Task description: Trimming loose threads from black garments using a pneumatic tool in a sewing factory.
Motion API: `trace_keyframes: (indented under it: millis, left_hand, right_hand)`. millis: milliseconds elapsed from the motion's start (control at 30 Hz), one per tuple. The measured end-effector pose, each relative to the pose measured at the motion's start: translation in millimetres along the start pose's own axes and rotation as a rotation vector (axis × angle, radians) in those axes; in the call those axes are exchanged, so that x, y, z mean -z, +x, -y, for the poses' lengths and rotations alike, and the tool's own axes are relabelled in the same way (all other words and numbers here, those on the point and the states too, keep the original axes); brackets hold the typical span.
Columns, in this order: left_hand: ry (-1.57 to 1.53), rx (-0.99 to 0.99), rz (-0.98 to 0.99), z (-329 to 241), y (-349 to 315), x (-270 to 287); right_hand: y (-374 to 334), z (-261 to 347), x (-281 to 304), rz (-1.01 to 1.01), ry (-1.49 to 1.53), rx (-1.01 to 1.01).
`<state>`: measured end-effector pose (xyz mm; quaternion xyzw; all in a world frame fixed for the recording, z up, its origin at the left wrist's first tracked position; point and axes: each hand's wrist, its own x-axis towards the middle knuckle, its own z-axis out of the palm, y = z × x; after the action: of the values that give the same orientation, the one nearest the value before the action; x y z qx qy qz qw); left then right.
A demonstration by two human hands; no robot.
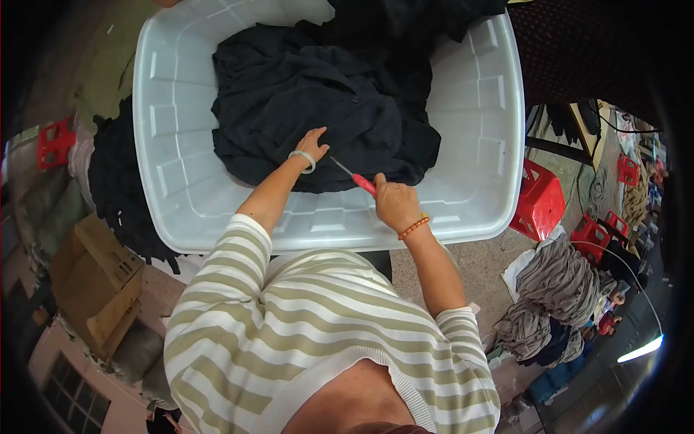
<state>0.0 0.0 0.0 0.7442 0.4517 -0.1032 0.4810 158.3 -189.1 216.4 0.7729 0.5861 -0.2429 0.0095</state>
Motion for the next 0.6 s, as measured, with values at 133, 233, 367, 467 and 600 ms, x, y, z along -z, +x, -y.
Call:
trace_keyframes:
  millis: [133,233,367,467,600]
  left_hand:
    - [0.173,-0.079,0.03,5,10,-19]
    - [0.214,0.006,-0.012,-10,14,-28]
    - [0.063,-0.156,-0.345,-37,39,-23]
    - [0.072,-0.209,-0.458,-66,81,-16]
    - [0.283,-0.113,-0.328,-122,131,-32]
  right_hand:
    - [17,-7,5,-0.001,-0.037,0.042]
    - [29,-33,10,-0.067,-0.034,-0.003]
    - [46,-62,21,-0.179,0.019,-0.088]
    - [54,-75,32,-0.182,0.057,-0.099]
    - [50,-106,21,-0.193,-0.034,-0.238]
